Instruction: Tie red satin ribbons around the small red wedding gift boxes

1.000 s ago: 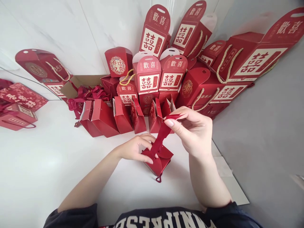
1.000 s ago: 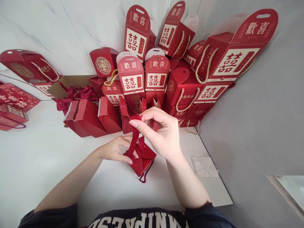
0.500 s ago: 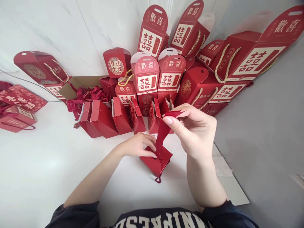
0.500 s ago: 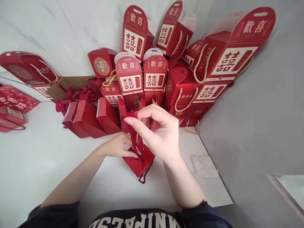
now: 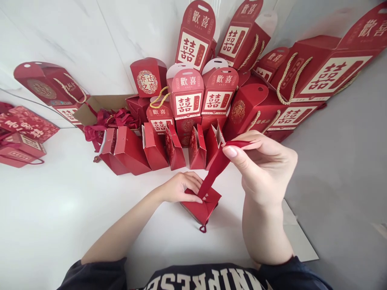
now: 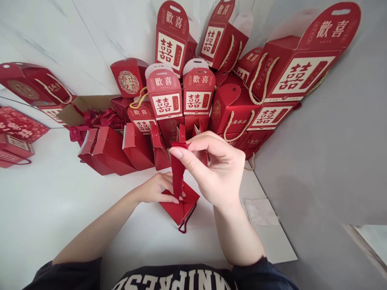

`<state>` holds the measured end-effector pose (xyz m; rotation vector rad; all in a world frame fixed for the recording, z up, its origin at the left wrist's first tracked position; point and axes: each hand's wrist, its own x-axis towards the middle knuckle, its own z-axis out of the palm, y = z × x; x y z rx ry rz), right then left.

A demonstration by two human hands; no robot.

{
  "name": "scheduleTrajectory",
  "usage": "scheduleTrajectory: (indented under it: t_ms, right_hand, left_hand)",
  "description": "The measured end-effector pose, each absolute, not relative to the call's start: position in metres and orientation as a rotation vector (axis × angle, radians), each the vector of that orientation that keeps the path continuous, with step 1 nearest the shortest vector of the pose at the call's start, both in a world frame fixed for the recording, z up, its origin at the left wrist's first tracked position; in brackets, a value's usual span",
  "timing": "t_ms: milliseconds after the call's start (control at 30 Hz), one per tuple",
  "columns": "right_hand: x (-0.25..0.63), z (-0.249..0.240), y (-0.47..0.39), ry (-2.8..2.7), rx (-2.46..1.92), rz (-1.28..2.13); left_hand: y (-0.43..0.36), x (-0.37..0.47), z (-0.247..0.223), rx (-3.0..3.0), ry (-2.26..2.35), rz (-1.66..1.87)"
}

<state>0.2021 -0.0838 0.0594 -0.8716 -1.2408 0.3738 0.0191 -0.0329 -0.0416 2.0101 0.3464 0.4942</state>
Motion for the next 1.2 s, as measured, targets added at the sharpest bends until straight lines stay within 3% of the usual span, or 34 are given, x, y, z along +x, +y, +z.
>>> scheduleTrajectory:
  t_ms: [500,900,1200]
  right_hand:
    - [0.201,0.058,-0.087,-1.233,-0.928,0.245]
    - [0.211,0.059,-0.092,-1.171,-0.688,0.363]
    - [0.213,0.049,-0.074,-0.999,-0.872,0.619]
  left_hand:
    - [-0.041,0.026,-0.046,2.049,0.357,0.563]
    - [-0.029,0.011,-0.041,2.134,0.625,0.681]
    - [-0.016,0.001,-0.056,1.993,0.711,0.704]
